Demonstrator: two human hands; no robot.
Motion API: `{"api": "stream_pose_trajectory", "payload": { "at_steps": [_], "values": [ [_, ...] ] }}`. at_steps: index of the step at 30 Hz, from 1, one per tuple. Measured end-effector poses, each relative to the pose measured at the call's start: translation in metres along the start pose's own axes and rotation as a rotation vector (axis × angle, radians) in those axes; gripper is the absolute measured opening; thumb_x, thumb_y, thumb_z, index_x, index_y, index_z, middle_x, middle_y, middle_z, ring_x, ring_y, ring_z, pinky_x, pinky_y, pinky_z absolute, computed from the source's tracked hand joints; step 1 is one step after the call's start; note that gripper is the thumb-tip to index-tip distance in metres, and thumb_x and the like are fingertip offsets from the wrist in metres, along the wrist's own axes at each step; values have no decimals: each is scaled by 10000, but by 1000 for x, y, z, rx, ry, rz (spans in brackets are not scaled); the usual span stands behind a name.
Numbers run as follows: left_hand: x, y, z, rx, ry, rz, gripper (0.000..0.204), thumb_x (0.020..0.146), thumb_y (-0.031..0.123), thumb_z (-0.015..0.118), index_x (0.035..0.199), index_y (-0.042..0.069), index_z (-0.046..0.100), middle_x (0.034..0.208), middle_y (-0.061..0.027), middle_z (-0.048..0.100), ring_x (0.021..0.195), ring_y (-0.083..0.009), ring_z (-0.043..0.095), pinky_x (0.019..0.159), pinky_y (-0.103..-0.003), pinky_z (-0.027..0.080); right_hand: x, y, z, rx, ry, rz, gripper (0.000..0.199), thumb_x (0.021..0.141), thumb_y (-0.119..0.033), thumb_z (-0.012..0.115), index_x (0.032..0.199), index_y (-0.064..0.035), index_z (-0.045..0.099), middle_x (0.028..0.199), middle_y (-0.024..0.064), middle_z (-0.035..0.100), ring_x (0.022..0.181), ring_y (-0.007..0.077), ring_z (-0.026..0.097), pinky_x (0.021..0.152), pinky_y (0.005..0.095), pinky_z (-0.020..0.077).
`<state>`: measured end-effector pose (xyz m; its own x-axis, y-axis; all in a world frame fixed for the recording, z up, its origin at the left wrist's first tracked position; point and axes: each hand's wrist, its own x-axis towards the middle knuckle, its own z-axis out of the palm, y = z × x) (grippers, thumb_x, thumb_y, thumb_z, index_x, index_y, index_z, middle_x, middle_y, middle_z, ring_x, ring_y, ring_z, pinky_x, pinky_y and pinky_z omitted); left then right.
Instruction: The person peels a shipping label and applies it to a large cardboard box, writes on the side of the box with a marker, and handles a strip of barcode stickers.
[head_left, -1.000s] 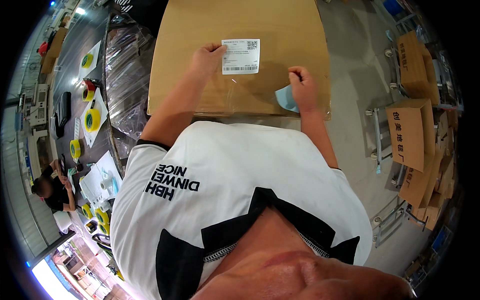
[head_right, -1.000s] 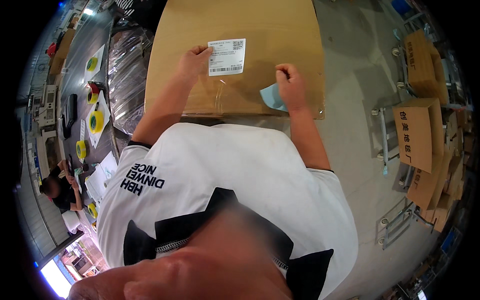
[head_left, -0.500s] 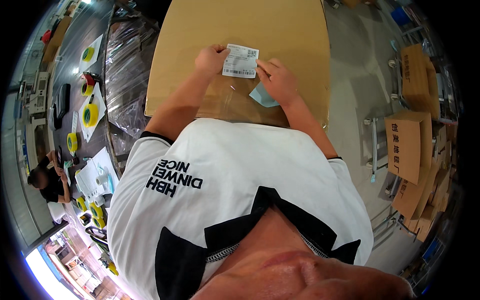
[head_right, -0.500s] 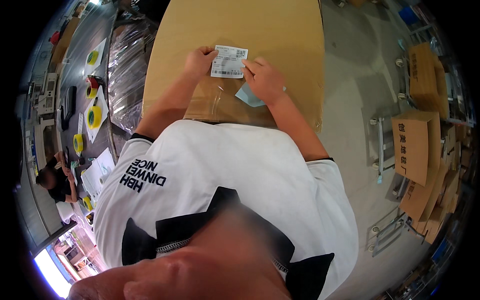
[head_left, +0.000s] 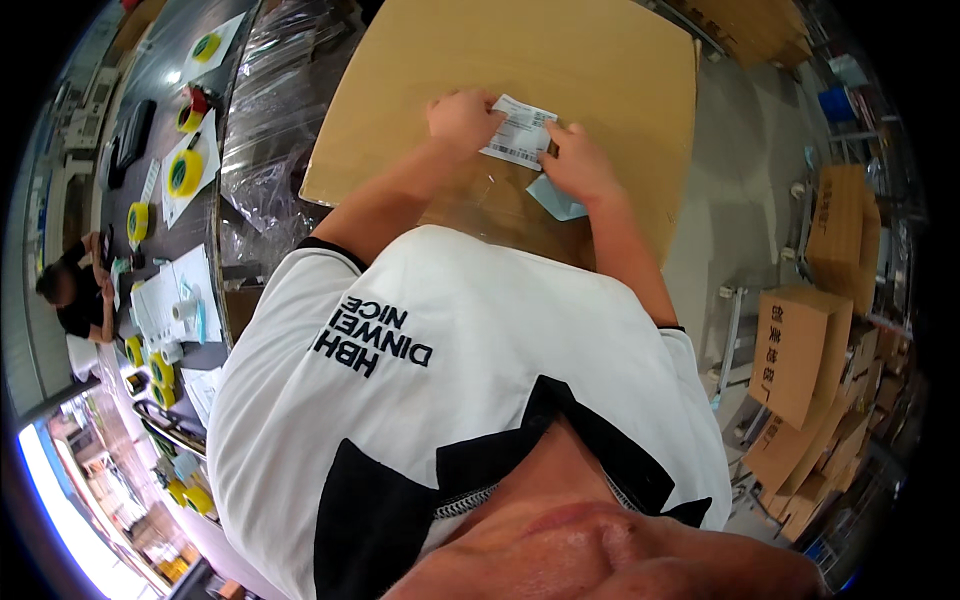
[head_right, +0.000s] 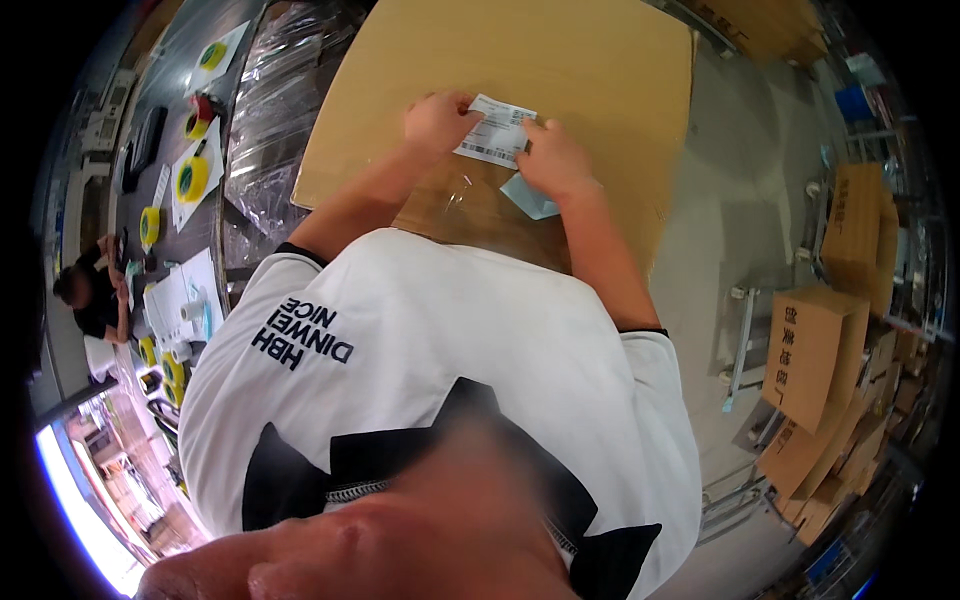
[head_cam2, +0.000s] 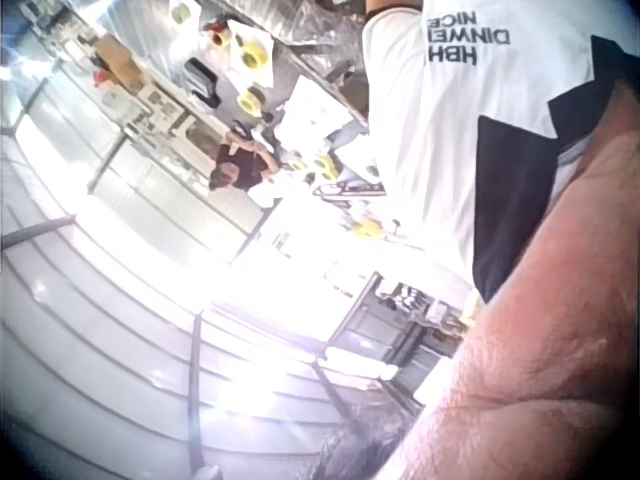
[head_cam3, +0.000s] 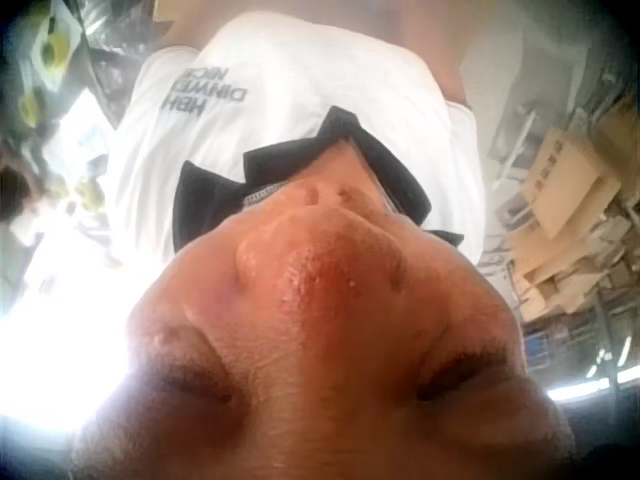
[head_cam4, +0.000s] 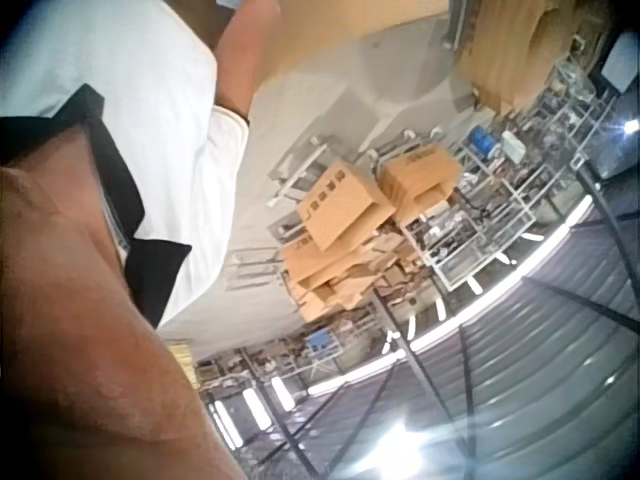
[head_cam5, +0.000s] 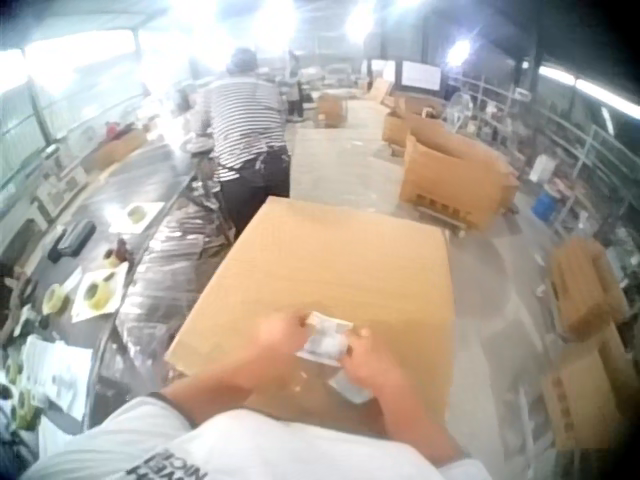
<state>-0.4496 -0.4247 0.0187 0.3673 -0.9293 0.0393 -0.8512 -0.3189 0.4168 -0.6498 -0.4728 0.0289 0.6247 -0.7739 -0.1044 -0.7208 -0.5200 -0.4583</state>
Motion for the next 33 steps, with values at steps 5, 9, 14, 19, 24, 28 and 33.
{"api": "stream_pose_trajectory", "payload": {
  "at_steps": [5, 9, 14, 19, 24, 28, 33],
  "values": [
    [-7, 7, -1, 96, 131, -46, 363, 770, 323, 674, 1105, 183, 656, 1093, -43, 644, 1096, -239, 548, 963, -437, 352, 2, 2, -11, -18, -124, 0, 709, 746, -324, 726, 1365, -94, 468, 1224, 186, 527, 1105, 326, 560, 901, 403, 478],
    [-7, -13, 9, 93, 387, 40, 464, 774, 281, 679, 1201, 129, 579, 1204, -93, 587, 1149, -282, 519, 994, -446, 347, 3, -1, -15, 2, -161, 20, 780, 694, -315, 776, 1361, -78, 450, 1223, 181, 533, 1110, 331, 556, 900, 412, 478],
    [-11, -4, 21, -67, 170, 676, 540, 812, 318, 628, 1263, 38, 530, 1308, -133, 528, 1243, -318, 445, 1078, -441, 315, 32, 5, -8, -109, -299, 34, 805, 637, -299, 817, 1322, -70, 461, 1153, 183, 593, 1064, 351, 583, 865, 432, 491],
    [-16, 0, 50, 125, -157, 476, 721, 904, 524, 432, 1450, 66, 324, 1545, -119, 225, 1442, -272, 150, 1176, -417, 87, 29, 15, -7, 147, -242, -154, 827, 606, -234, 836, 1308, -27, 450, 1127, 202, 613, 1030, 373, 598, 837, 438, 502],
    [-30, -5, 27, 94, -141, 338, 782, 893, 557, 421, 1462, 41, 277, 1564, -136, 144, 1455, -271, 79, 1179, -418, 33, 17, 12, -20, -111, -229, -98, 897, 639, -238, 831, 1372, 30, 389, 1166, 237, 570, 1027, 364, 591, 824, 422, 499],
    [-34, -6, 12, 19, -145, 336, 785, 865, 509, 518, 1443, 23, 301, 1551, -160, 171, 1451, -282, 98, 1175, -430, 76, 27, 35, -6, -76, -216, -125, 939, 637, -260, 835, 1387, 58, 366, 1140, 225, 557, 979, 343, 597, 782, 400, 508],
    [-55, -9, 2, -36, -251, 400, 815, 826, 411, 656, 1437, 22, 284, 1511, -186, 248, 1407, -330, 224, 1148, -430, 199, 28, 19, -17, 105, -317, -61, 663, 806, -197, 712, 1367, 3, 421, 1116, 160, 568, 946, 214, 578, 781, 341, 486]
  ]
}}
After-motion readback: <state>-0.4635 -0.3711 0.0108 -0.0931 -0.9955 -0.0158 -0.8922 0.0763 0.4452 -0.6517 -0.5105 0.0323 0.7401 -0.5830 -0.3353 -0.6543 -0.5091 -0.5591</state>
